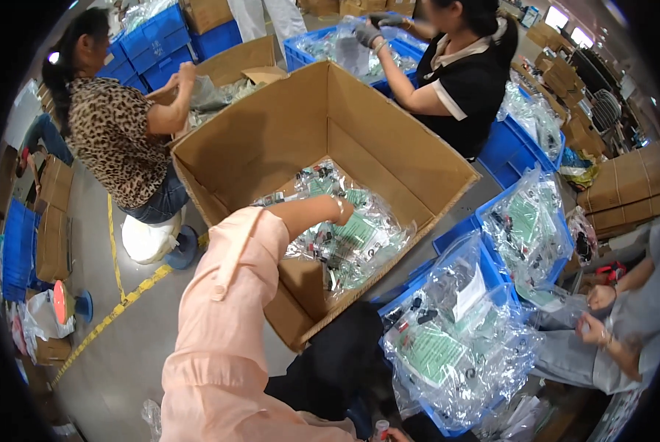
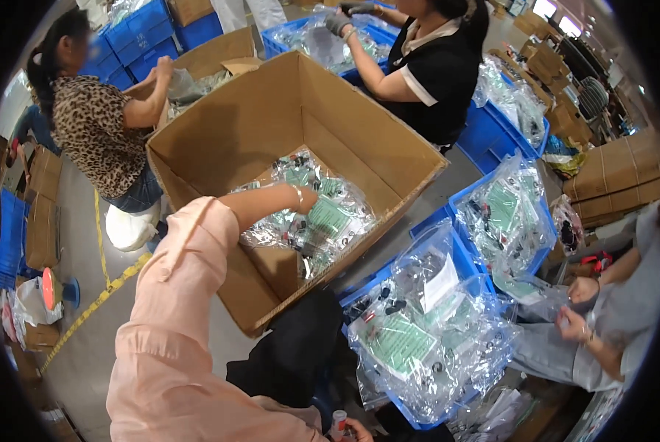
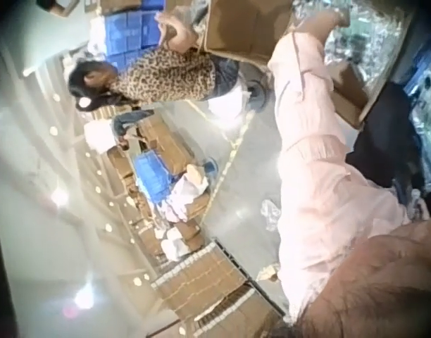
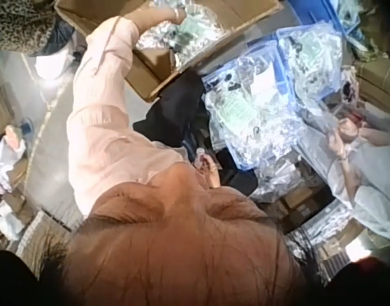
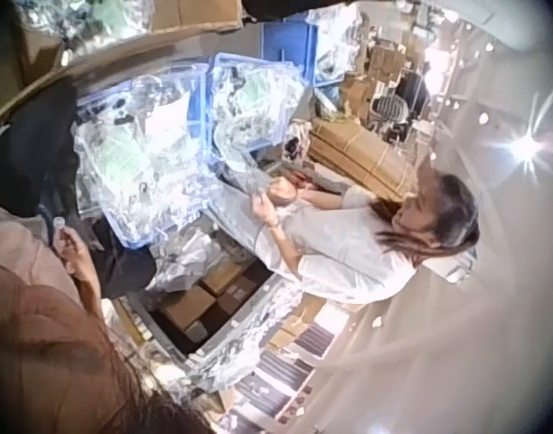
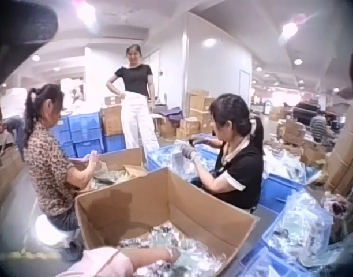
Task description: Sorting and packing packaged components into plastic crates and cardboard boxes in a warehouse environment.
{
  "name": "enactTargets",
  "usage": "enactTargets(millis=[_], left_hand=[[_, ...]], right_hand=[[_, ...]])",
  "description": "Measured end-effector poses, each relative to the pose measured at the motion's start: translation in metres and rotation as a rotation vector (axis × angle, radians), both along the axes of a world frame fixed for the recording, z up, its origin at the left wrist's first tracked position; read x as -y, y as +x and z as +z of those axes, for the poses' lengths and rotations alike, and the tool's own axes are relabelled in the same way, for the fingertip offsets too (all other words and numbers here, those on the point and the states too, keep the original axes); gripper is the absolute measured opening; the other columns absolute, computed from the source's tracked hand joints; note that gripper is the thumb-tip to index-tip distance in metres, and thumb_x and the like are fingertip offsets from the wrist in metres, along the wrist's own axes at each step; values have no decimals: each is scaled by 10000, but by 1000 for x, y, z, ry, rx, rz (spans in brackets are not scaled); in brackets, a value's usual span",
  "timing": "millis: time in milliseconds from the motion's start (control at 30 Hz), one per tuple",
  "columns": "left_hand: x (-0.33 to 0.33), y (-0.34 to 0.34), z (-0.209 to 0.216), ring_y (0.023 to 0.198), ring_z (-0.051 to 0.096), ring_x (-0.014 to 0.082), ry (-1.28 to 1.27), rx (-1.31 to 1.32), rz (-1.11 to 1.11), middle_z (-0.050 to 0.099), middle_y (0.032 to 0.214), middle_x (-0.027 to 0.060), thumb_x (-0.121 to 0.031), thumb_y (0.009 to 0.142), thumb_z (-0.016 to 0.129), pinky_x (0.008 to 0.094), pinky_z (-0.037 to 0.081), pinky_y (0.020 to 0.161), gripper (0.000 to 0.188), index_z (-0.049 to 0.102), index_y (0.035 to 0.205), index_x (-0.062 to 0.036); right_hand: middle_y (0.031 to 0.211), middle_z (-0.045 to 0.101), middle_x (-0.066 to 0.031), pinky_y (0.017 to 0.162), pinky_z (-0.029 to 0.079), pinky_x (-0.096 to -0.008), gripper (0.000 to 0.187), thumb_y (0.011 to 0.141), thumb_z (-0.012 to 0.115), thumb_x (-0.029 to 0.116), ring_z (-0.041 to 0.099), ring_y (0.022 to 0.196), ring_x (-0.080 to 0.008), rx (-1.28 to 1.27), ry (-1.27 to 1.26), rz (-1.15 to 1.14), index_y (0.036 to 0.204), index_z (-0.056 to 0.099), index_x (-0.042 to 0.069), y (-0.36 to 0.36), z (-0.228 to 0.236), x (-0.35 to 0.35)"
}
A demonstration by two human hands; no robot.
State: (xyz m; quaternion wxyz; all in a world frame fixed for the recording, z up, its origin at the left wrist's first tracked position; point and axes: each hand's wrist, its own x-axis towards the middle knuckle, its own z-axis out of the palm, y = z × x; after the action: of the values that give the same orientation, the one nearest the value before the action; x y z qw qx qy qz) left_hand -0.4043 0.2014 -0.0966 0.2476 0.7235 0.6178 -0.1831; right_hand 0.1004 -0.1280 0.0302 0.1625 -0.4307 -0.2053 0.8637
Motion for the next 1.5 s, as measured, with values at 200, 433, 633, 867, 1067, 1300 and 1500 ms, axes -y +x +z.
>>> enactTargets(millis=[200,433,633,867,1067,1300,1500], left_hand=[[22,-21,-152,899,611,291,-281,-91,3,640,960,121,-228,746,551,395,482,770,274,663,921,-49],[24,41,-284,945,559,342,80,399,405,551,1029,236,-224,783,518,406,450,818,315,568,984,13],[-15,165,-273,1028,505,345,336,322,899,472,1158,203,-288,823,497,420,435,846,347,517,1048,-25],[2,128,-304,785,593,390,207,443,731,616,819,192,-253,851,446,461,470,697,254,542,909,-25],[-13,68,-193,751,565,415,391,528,695,591,753,228,-372,879,414,481,443,673,345,508,887,-41],[-3,-31,-60,801,561,407,680,416,676,596,838,226,-366,893,362,486,438,714,349,529,943,-64],[30,0,190,735,567,378,853,580,477,591,763,218,-358,892,419,425,445,673,394,579,795,-11]], right_hand=[[928,564,-64,670,478,-268,334,808,579,67,560,797,-176,392,241,59,1126,487,106,-19,-35,-9],[910,563,-63,639,476,-269,309,811,577,72,558,767,-173,440,128,56,1105,488,110,-29,-55,-47],[894,562,-63,612,474,-269,287,814,574,77,557,740,-171,547,71,-26,1087,490,113,-23,-60,-60],[876,562,-62,581,472,-270,262,818,571,83,555,710,-169,550,35,-98,1065,491,116,-11,-49,-66],[861,561,-62,554,471,-270,241,821,569,88,553,683,-167,447,106,-188,1047,493,119,-5,-42,-71],[843,560,-61,523,469,-271,216,824,566,93,551,652,-165,102,312,-179,1025,495,123,-42,-53,-117],[827,560,-61,497,467,-271,194,827,563,98,550,626,-163,-58,407,-205,1007,496,126,-26,-18,-103]])
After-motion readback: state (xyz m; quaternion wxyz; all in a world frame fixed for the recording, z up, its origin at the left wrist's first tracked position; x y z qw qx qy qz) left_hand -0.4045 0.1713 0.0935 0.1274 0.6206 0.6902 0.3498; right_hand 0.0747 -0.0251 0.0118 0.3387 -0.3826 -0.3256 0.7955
